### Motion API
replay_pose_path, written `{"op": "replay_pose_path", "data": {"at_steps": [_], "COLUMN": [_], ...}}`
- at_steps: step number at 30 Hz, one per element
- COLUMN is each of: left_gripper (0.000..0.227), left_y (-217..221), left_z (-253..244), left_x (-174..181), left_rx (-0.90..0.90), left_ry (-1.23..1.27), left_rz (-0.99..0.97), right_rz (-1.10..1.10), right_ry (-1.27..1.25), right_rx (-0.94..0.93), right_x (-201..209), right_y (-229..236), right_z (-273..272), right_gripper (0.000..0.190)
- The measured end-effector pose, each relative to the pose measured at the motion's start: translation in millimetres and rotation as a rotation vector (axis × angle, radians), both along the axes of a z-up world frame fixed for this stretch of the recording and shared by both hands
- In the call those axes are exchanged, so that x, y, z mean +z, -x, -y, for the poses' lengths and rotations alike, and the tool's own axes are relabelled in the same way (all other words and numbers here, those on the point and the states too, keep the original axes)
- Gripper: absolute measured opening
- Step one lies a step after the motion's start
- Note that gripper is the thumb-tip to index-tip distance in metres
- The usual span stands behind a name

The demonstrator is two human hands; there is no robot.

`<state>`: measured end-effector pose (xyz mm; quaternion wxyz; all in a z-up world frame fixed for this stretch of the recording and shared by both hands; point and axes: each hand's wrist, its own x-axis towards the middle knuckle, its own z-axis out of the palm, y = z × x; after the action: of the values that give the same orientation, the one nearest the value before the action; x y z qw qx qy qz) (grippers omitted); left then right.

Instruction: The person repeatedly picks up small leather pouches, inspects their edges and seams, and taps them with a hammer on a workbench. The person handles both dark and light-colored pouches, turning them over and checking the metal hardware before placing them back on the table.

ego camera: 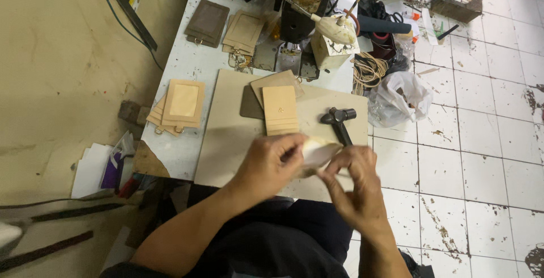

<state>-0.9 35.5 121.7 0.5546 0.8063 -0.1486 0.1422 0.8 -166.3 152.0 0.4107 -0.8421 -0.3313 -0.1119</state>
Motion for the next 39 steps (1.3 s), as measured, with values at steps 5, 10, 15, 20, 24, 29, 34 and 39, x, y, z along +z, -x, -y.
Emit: {"op": "replay_pose_path", "data": {"at_steps": [5,10,15,20,24,29,34,39], "left_gripper": [0.022,0.019,0.026,0.024,0.026,0.026,0.026,0.026], "left_y": [-4.0,1.3,5.7,15.0,17.9,17.6,17.0,16.1], "left_z": [-5.3,-7.8,-0.8,8.9,13.8,16.8,16.7,15.8], "left_x": [-0.1,27.2,28.1,41.0,42.1,47.8,48.3,49.2], "left_rx": [0.104,-0.023,0.019,0.015,-0.011,-0.011,-0.012,-0.022], "left_ry": [0.184,0.314,0.363,0.478,0.56,0.616,0.626,0.616], "left_rz": [-0.296,-0.375,-0.298,-0.271,-0.217,-0.229,-0.234,-0.251], "right_rz": [-0.111,-0.321,-0.353,-0.397,-0.341,-0.369,-0.373,-0.382], "right_ry": [-0.22,-0.608,-0.745,-0.872,-0.866,-0.819,-0.858,-0.852], "right_rx": [0.131,0.028,-0.064,-0.287,-0.353,-0.43,-0.411,-0.432], "right_x": [-12.0,-25.3,-33.8,-40.7,-38.7,-24.8,-22.3,-21.2], "right_y": [17.6,4.8,14.0,13.6,12.3,12.2,10.7,9.3], "right_z": [10.9,15.9,-1.2,-11.2,-13.1,-17.2,-18.1,-18.4], "right_gripper": [0.02,0.039,0.02,0.024,0.023,0.021,0.018,0.017]}}
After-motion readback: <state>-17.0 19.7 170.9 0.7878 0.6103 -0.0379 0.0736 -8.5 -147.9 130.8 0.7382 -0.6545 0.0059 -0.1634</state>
